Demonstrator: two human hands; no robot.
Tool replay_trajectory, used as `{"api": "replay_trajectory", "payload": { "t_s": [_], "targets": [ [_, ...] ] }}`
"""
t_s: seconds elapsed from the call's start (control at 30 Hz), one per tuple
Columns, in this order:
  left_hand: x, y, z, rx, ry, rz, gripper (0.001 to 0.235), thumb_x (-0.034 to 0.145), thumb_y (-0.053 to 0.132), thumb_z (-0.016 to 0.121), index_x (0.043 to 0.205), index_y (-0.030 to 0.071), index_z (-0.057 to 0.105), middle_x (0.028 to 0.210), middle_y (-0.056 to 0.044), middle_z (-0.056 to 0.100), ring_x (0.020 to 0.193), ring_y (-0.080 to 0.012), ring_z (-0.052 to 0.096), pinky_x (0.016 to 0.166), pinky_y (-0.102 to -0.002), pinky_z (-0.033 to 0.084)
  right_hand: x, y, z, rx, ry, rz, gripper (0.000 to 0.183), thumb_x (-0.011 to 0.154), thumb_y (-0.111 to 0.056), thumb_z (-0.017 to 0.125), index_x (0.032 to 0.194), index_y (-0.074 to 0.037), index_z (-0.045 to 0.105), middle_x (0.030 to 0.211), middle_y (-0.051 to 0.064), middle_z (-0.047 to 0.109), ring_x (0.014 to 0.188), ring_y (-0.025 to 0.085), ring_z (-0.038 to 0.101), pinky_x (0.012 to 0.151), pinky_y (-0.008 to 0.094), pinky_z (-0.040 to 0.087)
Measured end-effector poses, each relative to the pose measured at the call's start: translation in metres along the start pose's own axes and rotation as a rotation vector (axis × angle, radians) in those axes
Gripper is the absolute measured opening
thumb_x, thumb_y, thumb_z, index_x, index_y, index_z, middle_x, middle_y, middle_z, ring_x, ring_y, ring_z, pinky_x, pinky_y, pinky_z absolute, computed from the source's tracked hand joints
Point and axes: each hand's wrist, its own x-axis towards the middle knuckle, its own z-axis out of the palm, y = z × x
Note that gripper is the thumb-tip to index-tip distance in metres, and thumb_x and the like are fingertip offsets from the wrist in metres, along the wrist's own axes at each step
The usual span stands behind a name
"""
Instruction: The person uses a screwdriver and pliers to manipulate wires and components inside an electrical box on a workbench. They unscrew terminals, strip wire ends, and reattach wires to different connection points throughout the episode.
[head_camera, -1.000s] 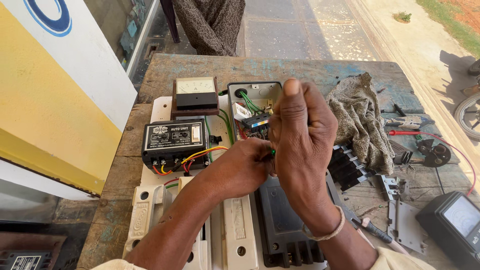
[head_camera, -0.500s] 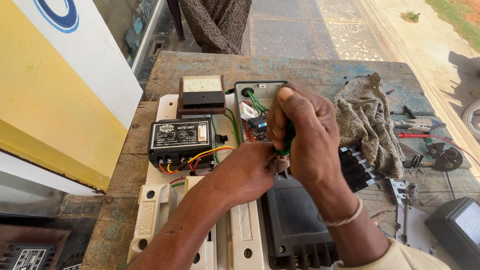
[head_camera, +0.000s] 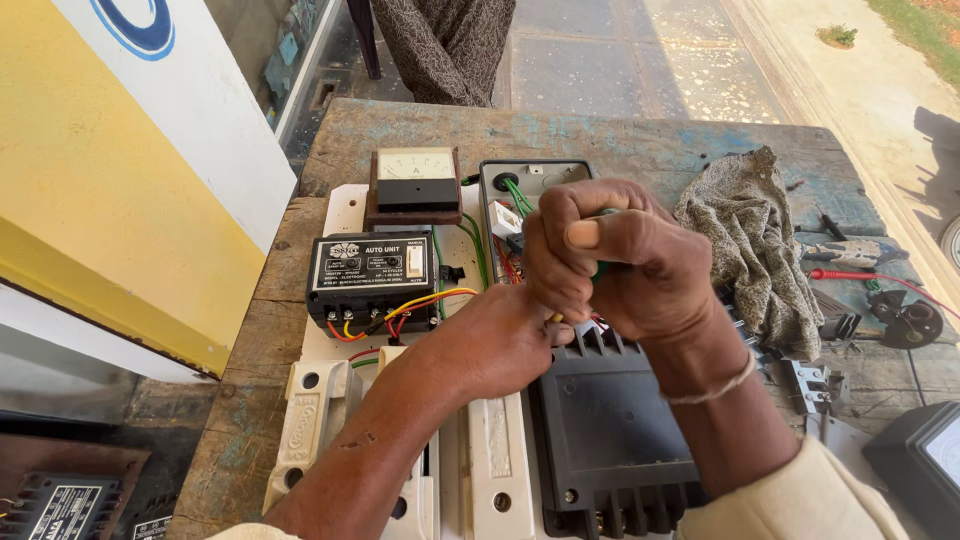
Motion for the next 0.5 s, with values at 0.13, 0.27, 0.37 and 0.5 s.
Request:
{"api": "replay_trajectory", "payload": {
  "t_s": [0.13, 0.27, 0.37, 0.5],
  "targets": [
    [-0.001, -0.003, 0.004, -0.004, -0.043, 0.017, 0.021, 0.098, 0.017, 0.05, 0.101, 0.005, 0.068, 0.091, -0.018, 0.075, 0.088, -0.0297, 0.074, 0.083, -0.045, 0.056, 0.003, 0.01, 0.013, -0.052, 0.312, -0.059, 0.039, 0.104, -0.029, 0.059, 0.072, -0.011, 0.045, 0.056, 0.001, 0.042, 0.049, 0.007, 0.033, 0.044, 0.026, 0.028],
    [-0.003, 0.0, 0.008, -0.08, -0.003, 0.011, 0.021, 0.09, 0.011, 0.057, 0.105, 0.006, 0.071, 0.097, -0.016, 0.076, 0.091, -0.0283, 0.075, 0.086, -0.044, 0.057, -0.011, 0.04, 0.045, -0.391, 0.989, -0.294, 0.033, 0.1, -0.029, 0.053, 0.072, -0.012, 0.049, 0.056, -0.001, 0.04, 0.046, 0.007, 0.032, 0.041, 0.024, 0.027],
    [-0.003, 0.003, 0.003, 0.013, 0.02, 0.007, 0.023, 0.092, 0.011, 0.056, 0.107, 0.002, 0.07, 0.096, -0.02, 0.076, 0.093, -0.0324, 0.075, 0.087, -0.046, 0.057, 0.002, 0.015, 0.028, -0.306, 0.544, -0.155, 0.039, 0.103, -0.031, 0.059, 0.072, -0.009, 0.051, 0.06, 0.001, 0.046, 0.047, 0.011, 0.038, 0.045, 0.028, 0.034],
    [-0.005, 0.002, 0.005, 0.017, -0.023, -0.014, 0.027, 0.097, 0.023, 0.056, 0.114, 0.005, 0.066, 0.096, -0.022, 0.075, 0.094, -0.0365, 0.073, 0.088, -0.048, 0.055, 0.013, -0.008, 0.012, 0.063, -0.037, 0.151, 0.044, 0.101, -0.032, 0.065, 0.07, -0.007, 0.049, 0.06, 0.005, 0.047, 0.046, 0.012, 0.038, 0.044, 0.029, 0.032]
  ]
}}
